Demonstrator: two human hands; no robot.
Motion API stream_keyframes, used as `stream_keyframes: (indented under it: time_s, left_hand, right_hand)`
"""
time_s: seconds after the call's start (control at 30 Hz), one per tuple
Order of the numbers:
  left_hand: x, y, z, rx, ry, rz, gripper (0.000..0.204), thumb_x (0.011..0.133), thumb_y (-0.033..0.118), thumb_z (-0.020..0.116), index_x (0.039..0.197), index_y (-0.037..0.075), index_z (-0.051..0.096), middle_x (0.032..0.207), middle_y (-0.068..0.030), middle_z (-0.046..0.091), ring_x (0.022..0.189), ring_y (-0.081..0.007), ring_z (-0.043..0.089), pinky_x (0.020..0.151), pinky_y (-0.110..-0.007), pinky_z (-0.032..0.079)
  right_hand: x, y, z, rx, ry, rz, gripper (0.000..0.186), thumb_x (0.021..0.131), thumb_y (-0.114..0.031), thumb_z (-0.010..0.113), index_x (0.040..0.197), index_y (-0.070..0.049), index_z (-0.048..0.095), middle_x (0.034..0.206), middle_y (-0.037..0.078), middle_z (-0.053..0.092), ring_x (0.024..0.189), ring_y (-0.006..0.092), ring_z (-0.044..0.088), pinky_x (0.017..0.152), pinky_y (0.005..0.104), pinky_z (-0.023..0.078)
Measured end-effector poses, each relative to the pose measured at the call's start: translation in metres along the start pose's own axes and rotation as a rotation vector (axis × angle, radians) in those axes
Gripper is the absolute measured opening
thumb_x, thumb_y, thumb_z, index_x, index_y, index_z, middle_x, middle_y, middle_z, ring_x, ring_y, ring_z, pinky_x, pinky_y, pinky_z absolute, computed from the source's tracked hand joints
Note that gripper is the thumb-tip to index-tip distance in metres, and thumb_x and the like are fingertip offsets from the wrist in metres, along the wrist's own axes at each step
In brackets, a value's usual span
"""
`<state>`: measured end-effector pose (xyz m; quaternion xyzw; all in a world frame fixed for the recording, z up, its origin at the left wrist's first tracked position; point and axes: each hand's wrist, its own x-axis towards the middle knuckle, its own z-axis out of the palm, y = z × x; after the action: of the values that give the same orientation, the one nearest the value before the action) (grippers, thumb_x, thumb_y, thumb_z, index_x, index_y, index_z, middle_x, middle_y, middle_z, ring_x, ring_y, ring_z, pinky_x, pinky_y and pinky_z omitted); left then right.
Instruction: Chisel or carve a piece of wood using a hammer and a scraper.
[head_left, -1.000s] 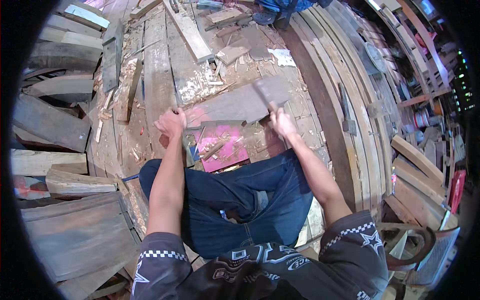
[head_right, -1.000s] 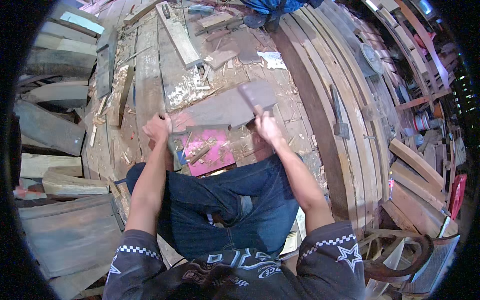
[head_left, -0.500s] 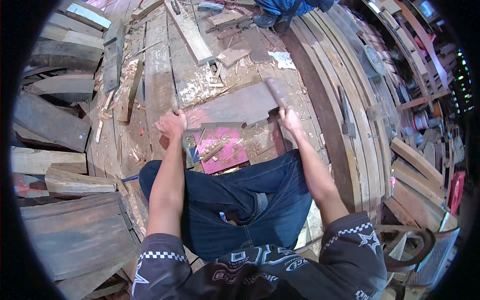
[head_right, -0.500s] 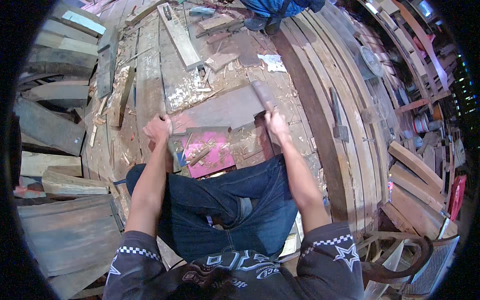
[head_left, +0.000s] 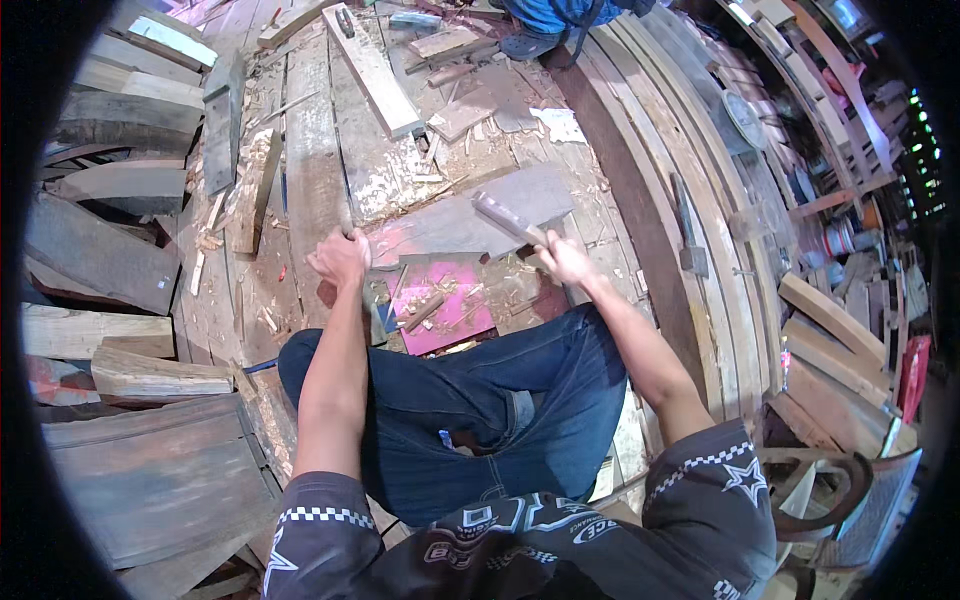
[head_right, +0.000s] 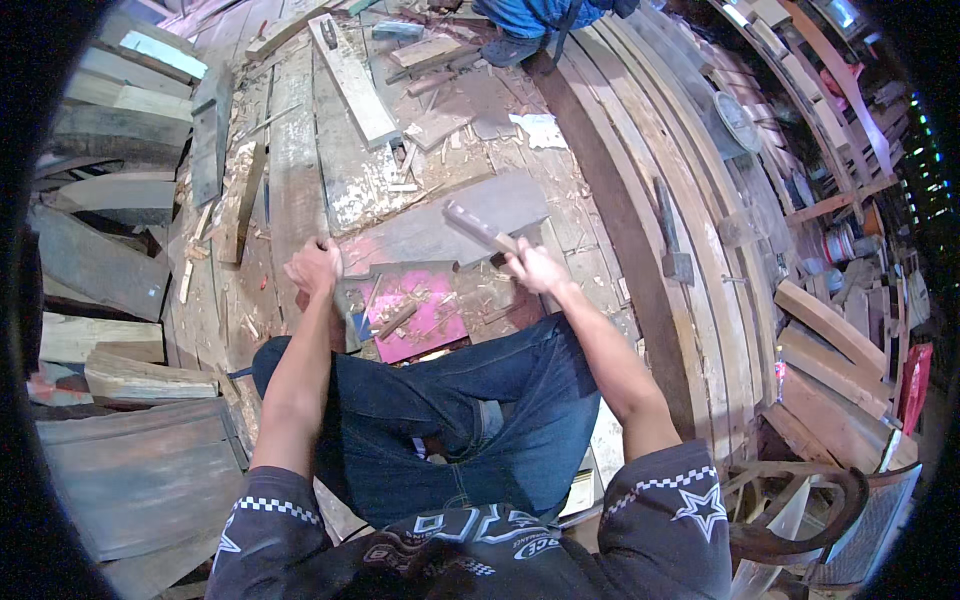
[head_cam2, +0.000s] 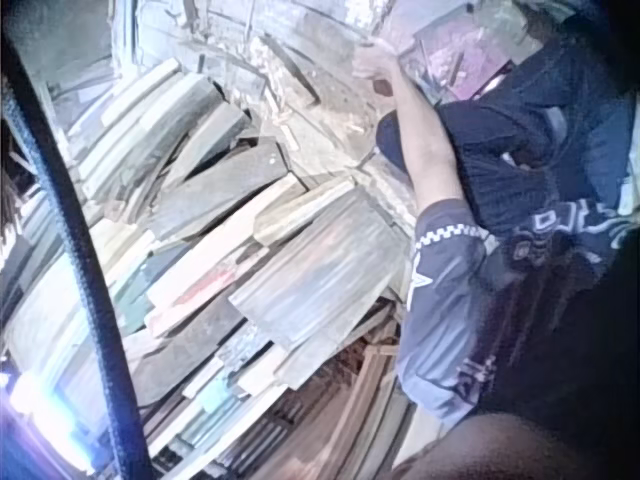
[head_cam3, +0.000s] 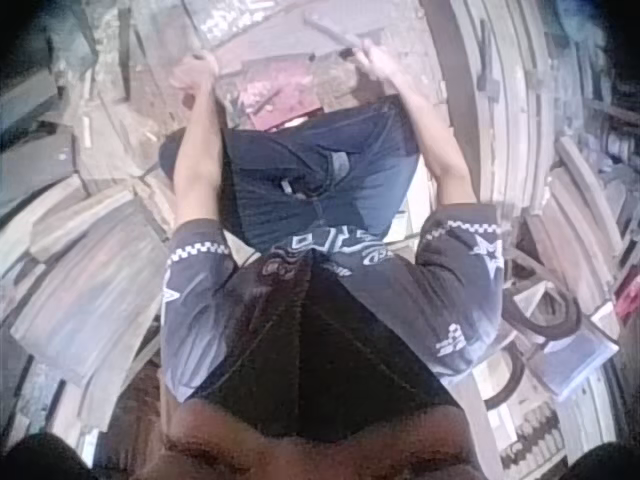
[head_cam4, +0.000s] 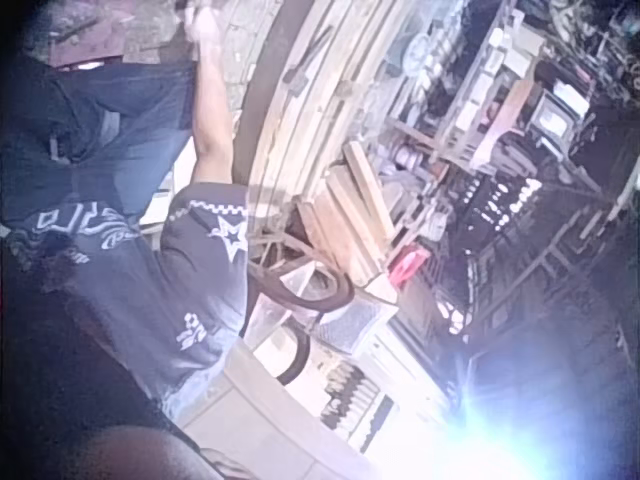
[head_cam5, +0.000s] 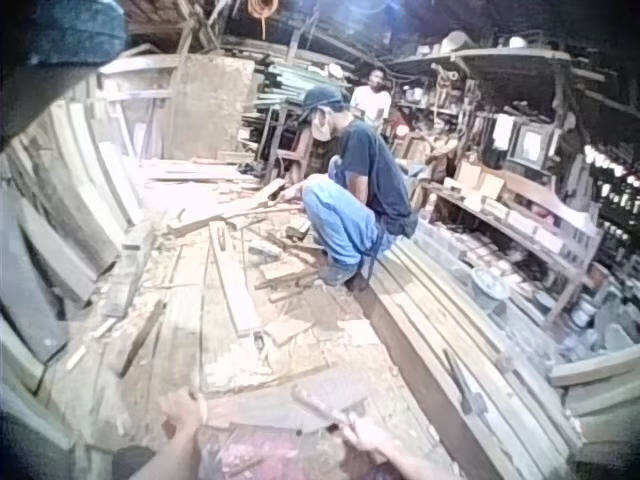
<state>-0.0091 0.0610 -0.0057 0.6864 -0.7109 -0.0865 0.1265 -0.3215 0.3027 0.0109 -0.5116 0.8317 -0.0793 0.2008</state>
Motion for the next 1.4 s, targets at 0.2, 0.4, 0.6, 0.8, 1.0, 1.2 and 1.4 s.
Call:
stream_keyframes:
  time_s: [0.2,0.4,0.6,0.8,1.0,1.2,1.4]
  left_hand:
    - [-0.003,0.011,0.003,-0.017,0.043,0.058,0.033,0.077,0.039,0.053,0.087,0.013,0.072,0.086,-0.0163,0.068,0.088,-0.0317,0.063,0.088,-0.040,0.036]
    - [-0.003,0.008,0.001,-0.015,0.027,0.025,0.027,0.075,0.036,0.056,0.080,0.014,0.071,0.083,-0.0133,0.069,0.085,-0.0282,0.063,0.085,-0.039,0.035]
    - [-0.002,-0.008,0.007,0.005,0.088,0.018,0.025,0.074,0.035,0.056,0.077,0.015,0.071,0.081,-0.0127,0.068,0.084,-0.0278,0.063,0.083,-0.039,0.035]
    - [-0.003,0.025,0.008,-0.068,0.052,0.053,0.025,0.074,0.035,0.056,0.078,0.014,0.070,0.081,-0.0129,0.068,0.084,-0.0281,0.062,0.083,-0.040,0.035]
    - [0.010,-0.012,0.016,-0.072,0.120,0.132,0.029,0.076,0.038,0.056,0.079,0.012,0.070,0.080,-0.0152,0.068,0.082,-0.0329,0.064,0.083,-0.043,0.040]
    - [-0.009,-0.004,0.007,-0.096,0.164,0.092,0.029,0.076,0.037,0.057,0.078,0.011,0.070,0.076,-0.0165,0.066,0.078,-0.0347,0.063,0.080,-0.046,0.040]
    - [-0.008,0.008,-0.003,-0.088,0.112,0.061,0.024,0.074,0.031,0.058,0.077,0.009,0.069,0.078,-0.0160,0.066,0.082,-0.0320,0.062,0.083,-0.044,0.038]
  right_hand:
    - [0.016,0.022,-0.003,0.129,0.181,0.293,0.051,0.091,-0.038,0.043,0.107,0.010,0.052,0.094,0.036,0.059,0.096,0.0490,0.057,0.087,0.0517,0.045]
    - [0.017,0.035,-0.010,0.148,0.314,0.287,0.050,0.091,-0.039,0.044,0.093,0.009,0.058,0.083,0.035,0.059,0.087,0.0474,0.060,0.079,0.0524,0.047]
    - [-0.001,-0.007,0.007,0.062,0.047,0.032,0.045,0.092,-0.036,0.043,0.103,0.006,0.054,0.089,0.038,0.058,0.091,0.0493,0.058,0.084,0.0522,0.047]
    - [0.021,0.055,0.001,0.148,0.293,0.229,0.048,0.092,-0.037,0.043,0.097,0.009,0.055,0.086,0.035,0.060,0.088,0.0479,0.060,0.080,0.0521,0.048]
    - [-0.008,-0.001,-0.028,0.157,0.053,0.250,0.048,0.093,-0.037,0.042,0.107,0.009,0.047,0.093,0.035,0.059,0.090,0.0476,0.059,0.082,0.0528,0.046]
    - [-0.019,-0.004,0.013,0.087,0.159,0.088,0.050,0.090,-0.036,0.046,0.101,0.012,0.053,0.091,0.036,0.059,0.091,0.0484,0.059,0.080,0.0525,0.048]
    - [-0.026,-0.029,0.009,0.179,0.217,0.281,0.047,0.091,-0.035,0.045,0.105,0.010,0.049,0.090,0.040,0.057,0.087,0.0508,0.059,0.075,0.0534,0.050]
